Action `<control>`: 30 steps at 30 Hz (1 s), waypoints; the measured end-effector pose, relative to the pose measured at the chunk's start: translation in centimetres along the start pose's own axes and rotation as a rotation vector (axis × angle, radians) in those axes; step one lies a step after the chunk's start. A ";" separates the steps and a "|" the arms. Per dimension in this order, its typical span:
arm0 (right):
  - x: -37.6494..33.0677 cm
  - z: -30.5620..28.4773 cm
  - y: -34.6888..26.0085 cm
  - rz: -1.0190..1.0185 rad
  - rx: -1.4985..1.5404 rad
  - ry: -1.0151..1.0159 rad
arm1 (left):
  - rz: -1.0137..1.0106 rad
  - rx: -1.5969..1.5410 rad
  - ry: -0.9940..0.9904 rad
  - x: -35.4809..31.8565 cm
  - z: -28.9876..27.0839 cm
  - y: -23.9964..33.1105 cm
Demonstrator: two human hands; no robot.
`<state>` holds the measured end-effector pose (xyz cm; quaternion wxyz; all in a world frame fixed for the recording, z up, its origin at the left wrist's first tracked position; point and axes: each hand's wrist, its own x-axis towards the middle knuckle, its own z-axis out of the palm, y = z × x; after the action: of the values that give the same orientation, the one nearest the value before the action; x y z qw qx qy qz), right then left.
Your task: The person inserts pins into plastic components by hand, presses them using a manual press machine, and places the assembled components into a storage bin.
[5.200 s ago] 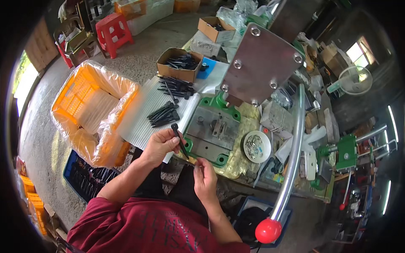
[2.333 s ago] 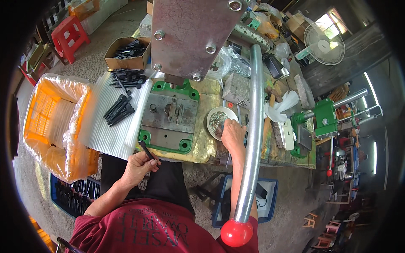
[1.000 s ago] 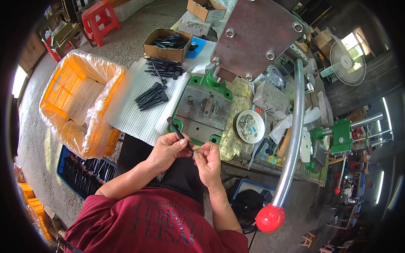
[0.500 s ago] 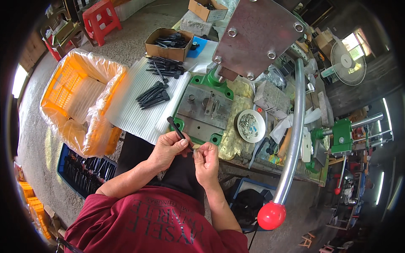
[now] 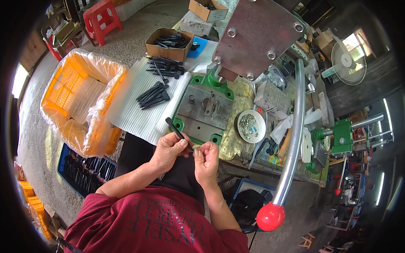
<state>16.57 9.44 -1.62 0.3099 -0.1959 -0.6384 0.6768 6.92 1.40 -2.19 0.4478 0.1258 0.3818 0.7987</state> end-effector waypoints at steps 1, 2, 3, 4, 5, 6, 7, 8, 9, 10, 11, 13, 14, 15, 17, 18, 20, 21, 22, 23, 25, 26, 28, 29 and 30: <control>0.0 0.1 0.0 -0.002 0.021 0.007 | 0.000 0.001 0.001 0.0 0.0 0.0; 0.0 0.2 0.0 -0.003 0.041 0.013 | 0.033 0.066 -0.030 0.0 -0.1 -0.1; 0.1 0.3 0.0 -0.003 0.041 0.013 | 0.065 0.129 -0.060 0.0 -0.2 -0.1; 0.2 0.3 -0.1 0.002 0.041 0.017 | 0.065 0.129 -0.060 0.1 -0.2 0.0; 0.3 0.4 -0.2 0.006 0.040 0.020 | 0.029 0.061 -0.027 0.1 -0.2 0.0; 0.3 0.4 -0.1 0.002 0.039 0.021 | -0.006 -0.007 0.002 0.2 -0.1 0.0; 0.4 0.3 0.2 0.021 0.075 0.040 | -0.004 -0.006 -0.002 0.3 0.0 0.0; 0.5 0.4 0.2 0.038 0.110 0.060 | 0.032 0.040 -0.006 0.3 0.1 -0.1; 0.7 0.5 0.2 0.033 0.112 0.056 | 0.072 0.088 -0.009 0.4 0.1 -0.1; 0.7 0.6 0.1 0.036 0.077 0.085 | 0.079 0.091 -0.011 0.5 0.1 0.0; 0.8 0.6 0.1 0.038 0.043 0.114 | 0.069 0.080 -0.005 0.6 0.2 0.1; 0.9 0.6 0.1 -0.002 0.042 0.091 | 0.067 0.075 0.001 0.9 0.3 0.4; 1.1 0.8 -0.1 -0.017 0.030 0.096 | 0.056 0.043 0.018 1.2 0.2 0.6; 1.1 0.8 -0.2 -0.031 0.017 0.102 | 0.043 0.010 0.034 1.4 0.2 0.8; 1.2 0.5 0.0 -0.067 -0.013 0.103 | 0.072 0.077 0.047 2.5 0.1 1.5; 1.1 0.2 0.1 -0.098 -0.046 0.107 | 0.097 0.141 0.062 3.1 0.1 1.9; 1.0 -0.3 0.4 -0.089 -0.016 0.095 | 0.153 0.285 0.055 4.8 0.1 2.9; 0.8 -0.7 0.5 -0.076 0.011 0.086 | 0.205 0.426 0.047 5.8 0.2 3.4; 0.6 -0.7 0.5 -0.046 0.008 0.110 | 0.218 0.448 0.035 6.6 0.5 4.1; 0.4 -0.8 0.7 -0.047 0.011 0.111 | 0.219 0.451 0.035 7.5 0.6 4.4; 0.1 -1.0 1.0 -0.058 0.032 0.082 | 0.279 0.582 0.021 9.1 0.8 4.7; 0.0 -1.1 1.0 -0.058 0.033 0.083 | 0.292 0.566 0.021 9.7 1.1 4.7; -0.3 -1.2 1.1 -0.055 -0.011 0.106 | 0.322 0.638 0.031 10.8 1.2 4.5; -0.4 -1.3 1.2 -0.054 -0.009 0.107 | 0.355 0.709 0.041 11.2 1.2 4.4; -0.6 -1.6 1.3 -0.042 -0.002 0.096 | 0.390 0.754 0.083 11.5 1.5 4.4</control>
<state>17.86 10.24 -3.12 0.3543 -0.2151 -0.6274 0.6592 -1.46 10.10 0.38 0.1953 0.3183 0.6340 0.6773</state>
